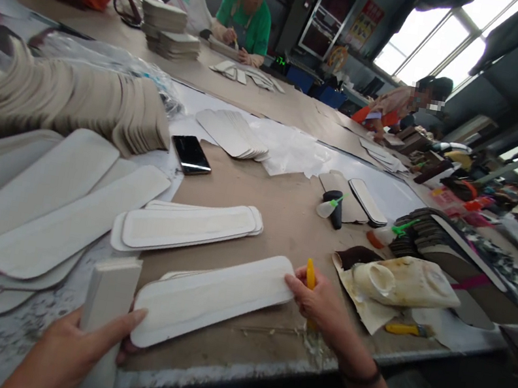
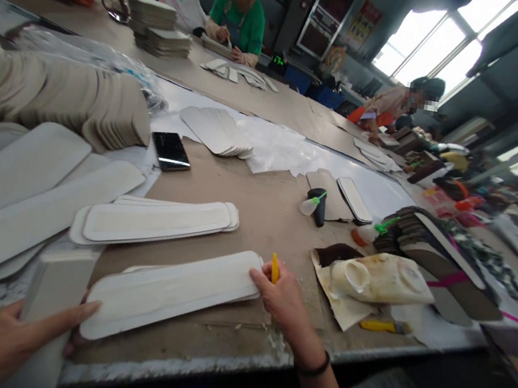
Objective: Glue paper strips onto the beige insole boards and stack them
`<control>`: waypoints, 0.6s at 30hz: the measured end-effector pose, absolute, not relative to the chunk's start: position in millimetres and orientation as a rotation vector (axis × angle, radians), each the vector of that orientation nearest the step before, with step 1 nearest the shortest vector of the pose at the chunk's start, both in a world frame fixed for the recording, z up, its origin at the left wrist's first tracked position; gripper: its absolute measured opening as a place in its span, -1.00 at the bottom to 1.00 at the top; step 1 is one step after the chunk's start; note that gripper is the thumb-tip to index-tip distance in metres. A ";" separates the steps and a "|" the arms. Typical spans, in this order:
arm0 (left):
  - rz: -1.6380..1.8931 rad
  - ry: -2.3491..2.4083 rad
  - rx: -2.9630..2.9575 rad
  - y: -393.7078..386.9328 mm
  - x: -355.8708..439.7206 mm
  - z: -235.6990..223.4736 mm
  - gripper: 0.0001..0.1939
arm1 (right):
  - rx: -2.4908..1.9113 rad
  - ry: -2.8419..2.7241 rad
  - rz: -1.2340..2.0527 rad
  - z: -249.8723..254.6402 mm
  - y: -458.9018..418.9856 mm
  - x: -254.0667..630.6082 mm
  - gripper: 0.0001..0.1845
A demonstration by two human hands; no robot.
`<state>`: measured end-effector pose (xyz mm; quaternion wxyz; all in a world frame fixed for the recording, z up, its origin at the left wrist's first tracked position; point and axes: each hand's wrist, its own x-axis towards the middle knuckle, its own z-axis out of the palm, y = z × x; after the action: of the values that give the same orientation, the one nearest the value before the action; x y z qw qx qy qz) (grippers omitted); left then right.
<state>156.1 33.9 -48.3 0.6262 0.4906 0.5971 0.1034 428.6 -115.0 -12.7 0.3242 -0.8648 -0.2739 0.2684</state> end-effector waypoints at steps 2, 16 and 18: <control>0.277 1.260 1.029 34.3 151.1 -42.4 -0.60 | -2.161 -0.614 0.836 -8.3 -114.3 423.0 -0.61; 0.358 1.208 0.949 39.8 125.1 -42.4 -0.61 | -2.166 -0.739 0.910 -1.9 -107.4 393.0 -0.65; 0.320 1.246 0.987 45.1 120.6 -50.2 -0.60 | -2.129 -0.774 0.903 0.1 -105.3 390.7 -0.66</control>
<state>120.6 45.1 -50.2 0.6889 0.4413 0.5570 0.1429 390.7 -105.3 0.1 0.3443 -0.8196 -0.2981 0.3477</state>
